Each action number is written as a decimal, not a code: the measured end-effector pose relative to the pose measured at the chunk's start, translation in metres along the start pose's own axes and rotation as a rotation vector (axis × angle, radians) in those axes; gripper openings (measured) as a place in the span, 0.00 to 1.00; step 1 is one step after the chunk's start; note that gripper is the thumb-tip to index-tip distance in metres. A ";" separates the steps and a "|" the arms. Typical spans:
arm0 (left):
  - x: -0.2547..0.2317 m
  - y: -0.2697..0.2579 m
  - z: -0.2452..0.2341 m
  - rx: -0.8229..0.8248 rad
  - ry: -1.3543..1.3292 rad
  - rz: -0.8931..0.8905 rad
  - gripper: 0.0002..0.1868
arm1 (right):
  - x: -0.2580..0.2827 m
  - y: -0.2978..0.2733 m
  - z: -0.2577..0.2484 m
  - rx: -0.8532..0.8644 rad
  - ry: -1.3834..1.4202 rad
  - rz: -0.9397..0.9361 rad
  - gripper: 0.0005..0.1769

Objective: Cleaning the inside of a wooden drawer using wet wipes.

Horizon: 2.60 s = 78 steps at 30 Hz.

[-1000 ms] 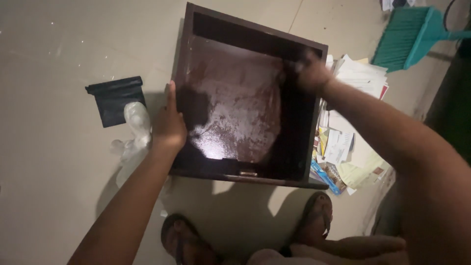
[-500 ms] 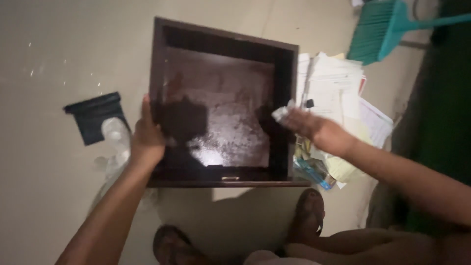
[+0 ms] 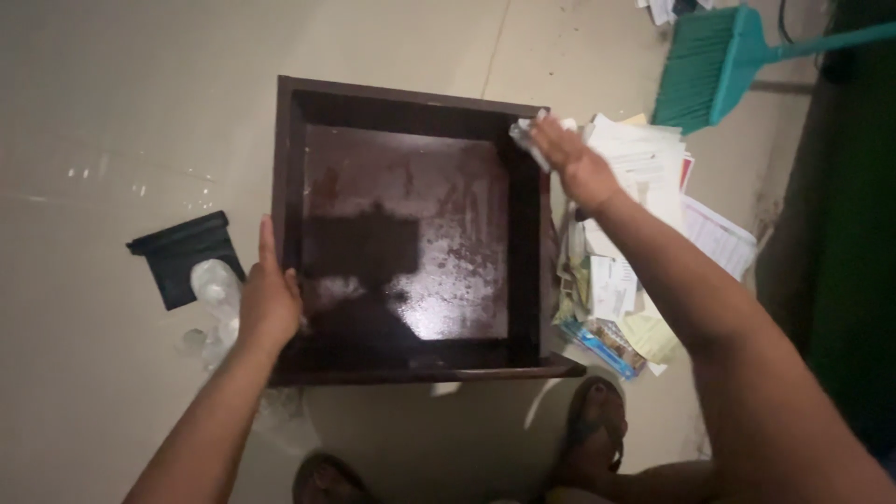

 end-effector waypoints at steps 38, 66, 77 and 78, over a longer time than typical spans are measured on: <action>0.001 0.002 0.010 -0.036 0.003 0.093 0.49 | -0.088 0.021 0.008 -0.533 0.857 0.726 0.35; -0.054 0.005 -0.013 0.136 0.504 -0.118 0.58 | -0.009 0.031 -0.173 -0.277 0.074 0.376 0.06; -0.381 -0.132 0.022 0.177 -0.430 0.713 0.15 | 0.019 -0.058 -0.204 -0.442 0.753 0.889 0.09; -0.384 -0.132 0.037 0.180 -0.428 0.711 0.15 | 0.018 -0.062 -0.200 -0.441 0.755 0.892 0.09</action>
Point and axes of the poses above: each hand's wrist, its own y-axis towards the middle knuckle, its own z-axis out of the palm, x = y × z, the point moved 8 cm from there along y, towards the middle knuckle, and after that the axes turned 6 degrees about -x, right-handed, at the moved point
